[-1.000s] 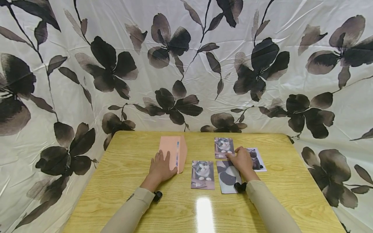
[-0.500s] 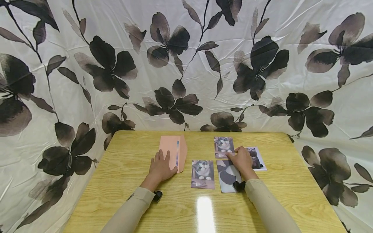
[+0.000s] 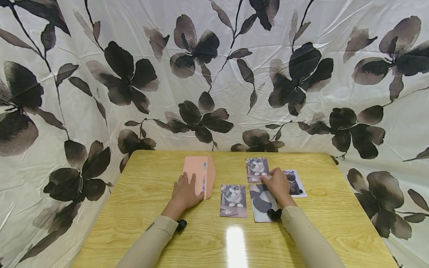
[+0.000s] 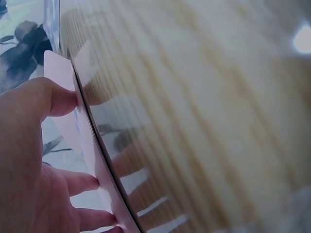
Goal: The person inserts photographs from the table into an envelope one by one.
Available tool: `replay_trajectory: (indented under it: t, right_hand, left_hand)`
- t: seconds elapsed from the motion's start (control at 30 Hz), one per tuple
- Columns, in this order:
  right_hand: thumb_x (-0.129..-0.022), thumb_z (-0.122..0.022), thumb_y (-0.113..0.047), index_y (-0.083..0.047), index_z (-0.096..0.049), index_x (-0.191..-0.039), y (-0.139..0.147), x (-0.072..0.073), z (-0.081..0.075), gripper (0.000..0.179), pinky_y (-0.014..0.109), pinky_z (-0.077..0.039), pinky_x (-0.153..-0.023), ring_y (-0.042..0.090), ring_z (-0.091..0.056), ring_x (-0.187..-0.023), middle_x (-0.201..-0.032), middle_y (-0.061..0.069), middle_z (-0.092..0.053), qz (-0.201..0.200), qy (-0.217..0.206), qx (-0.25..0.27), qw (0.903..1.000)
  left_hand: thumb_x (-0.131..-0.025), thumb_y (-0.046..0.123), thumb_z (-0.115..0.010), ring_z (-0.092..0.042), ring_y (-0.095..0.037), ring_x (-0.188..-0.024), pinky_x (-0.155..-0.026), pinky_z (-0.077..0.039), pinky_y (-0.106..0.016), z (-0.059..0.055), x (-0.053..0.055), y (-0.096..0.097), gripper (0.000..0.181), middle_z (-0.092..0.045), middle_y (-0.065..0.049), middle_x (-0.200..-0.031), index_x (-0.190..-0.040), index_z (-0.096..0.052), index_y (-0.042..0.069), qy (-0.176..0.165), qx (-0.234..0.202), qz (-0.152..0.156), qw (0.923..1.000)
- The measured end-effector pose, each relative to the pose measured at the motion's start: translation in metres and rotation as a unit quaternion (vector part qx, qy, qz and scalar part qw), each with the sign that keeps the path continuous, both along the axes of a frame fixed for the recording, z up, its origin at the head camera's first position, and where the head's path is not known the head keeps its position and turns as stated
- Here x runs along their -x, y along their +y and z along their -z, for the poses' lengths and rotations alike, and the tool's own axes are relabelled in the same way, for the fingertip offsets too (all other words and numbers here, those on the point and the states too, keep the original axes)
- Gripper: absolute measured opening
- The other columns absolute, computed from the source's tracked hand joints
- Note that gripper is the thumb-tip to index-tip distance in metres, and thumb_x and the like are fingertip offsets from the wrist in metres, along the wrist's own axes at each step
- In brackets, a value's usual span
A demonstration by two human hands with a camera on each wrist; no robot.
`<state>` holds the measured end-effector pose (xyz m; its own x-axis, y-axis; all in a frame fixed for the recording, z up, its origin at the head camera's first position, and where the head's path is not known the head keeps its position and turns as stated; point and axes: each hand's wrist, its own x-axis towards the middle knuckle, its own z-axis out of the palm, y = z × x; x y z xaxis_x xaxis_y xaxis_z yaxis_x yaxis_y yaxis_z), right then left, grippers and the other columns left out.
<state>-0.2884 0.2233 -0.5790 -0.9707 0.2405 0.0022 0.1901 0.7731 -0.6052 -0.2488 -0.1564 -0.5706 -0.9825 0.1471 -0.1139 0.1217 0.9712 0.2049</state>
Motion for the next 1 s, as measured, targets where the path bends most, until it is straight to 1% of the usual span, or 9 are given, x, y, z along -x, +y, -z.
replay_trajectory:
  t: [0.1,0.23,0.4,0.5,0.77,0.83,1.0]
  right_hand:
    - [-0.092,-0.084,-0.04,-0.003,-0.058,-0.114,-0.0007,0.0001,0.0001,0.05,0.054,-0.051,-0.08,0.036,-0.065,-0.093,-0.105,0.017,-0.066,-0.001,0.001,0.001,1.0]
    - [-0.093,-0.083,-0.038,-0.004,-0.055,-0.118,-0.0011,-0.0003,-0.0002,0.051,0.055,-0.05,-0.081,0.037,-0.066,-0.093,-0.109,0.019,-0.068,-0.006,0.001,0.005,1.0]
    - [-0.094,-0.081,-0.036,0.0,-0.055,-0.133,-0.0013,0.0,0.0,0.059,0.059,-0.05,-0.086,0.045,-0.068,-0.101,-0.12,0.026,-0.07,-0.012,0.003,0.013,0.9998]
    - [-0.095,-0.08,-0.034,0.001,-0.056,-0.141,-0.001,0.0011,0.0,0.063,0.06,-0.051,-0.088,0.046,-0.068,-0.106,-0.124,0.027,-0.07,-0.014,0.005,0.014,0.9998]
    - [-0.097,-0.073,-0.023,0.002,-0.061,-0.142,0.0024,0.0047,-0.0003,0.052,0.052,-0.053,-0.08,0.034,-0.068,-0.09,-0.11,0.021,-0.073,-0.021,-0.004,0.055,0.9983]
    - [-0.098,-0.073,-0.022,0.002,-0.062,-0.141,0.0034,0.0061,-0.0005,0.051,0.049,-0.053,-0.078,0.032,-0.068,-0.089,-0.107,0.02,-0.073,-0.022,-0.004,0.063,0.9978]
    - [-0.099,-0.072,-0.022,0.003,-0.067,-0.137,0.0037,0.0089,-0.0012,0.045,0.048,-0.055,-0.079,0.032,-0.072,-0.091,-0.106,0.019,-0.076,-0.026,-0.01,0.084,0.9961]
  left_hand:
    - [-0.101,0.052,-0.063,-0.024,-0.053,-0.158,-0.122,-0.027,-0.07,0.001,0.0007,0.0001,0.091,-0.021,-0.038,-0.17,-0.168,-0.031,0.001,-0.001,-0.001,0.0,1.0]
    - [-0.101,0.053,-0.063,-0.024,-0.054,-0.158,-0.122,-0.027,-0.069,0.002,0.0016,-0.0002,0.091,-0.021,-0.038,-0.17,-0.168,-0.031,0.001,-0.001,0.003,0.0,1.0]
    - [-0.101,0.053,-0.063,-0.023,-0.056,-0.157,-0.122,-0.027,-0.071,0.0021,0.0015,0.001,0.091,-0.02,-0.039,-0.17,-0.168,-0.031,0.001,-0.005,0.001,-0.001,1.0]
    - [-0.101,0.053,-0.063,-0.022,-0.057,-0.157,-0.121,-0.026,-0.072,0.0018,0.0012,0.0024,0.091,-0.02,-0.039,-0.17,-0.169,-0.03,0.001,-0.006,-0.002,-0.001,1.0]
    - [-0.101,0.052,-0.063,-0.021,-0.058,-0.157,-0.121,-0.025,-0.074,-0.0002,0.0004,0.0046,0.091,-0.02,-0.038,-0.17,-0.169,-0.031,0.003,-0.004,-0.006,-0.007,0.9999]
    - [-0.1,0.052,-0.063,-0.021,-0.058,-0.157,-0.121,-0.024,-0.074,0.0,0.0007,0.0045,0.09,-0.02,-0.038,-0.17,-0.169,-0.031,0.003,-0.003,-0.006,-0.006,1.0]
    - [-0.101,0.053,-0.063,-0.02,-0.057,-0.158,-0.122,-0.024,-0.073,0.0008,0.0012,0.0041,0.091,-0.02,-0.037,-0.171,-0.169,-0.03,0.003,-0.005,-0.004,-0.006,1.0]
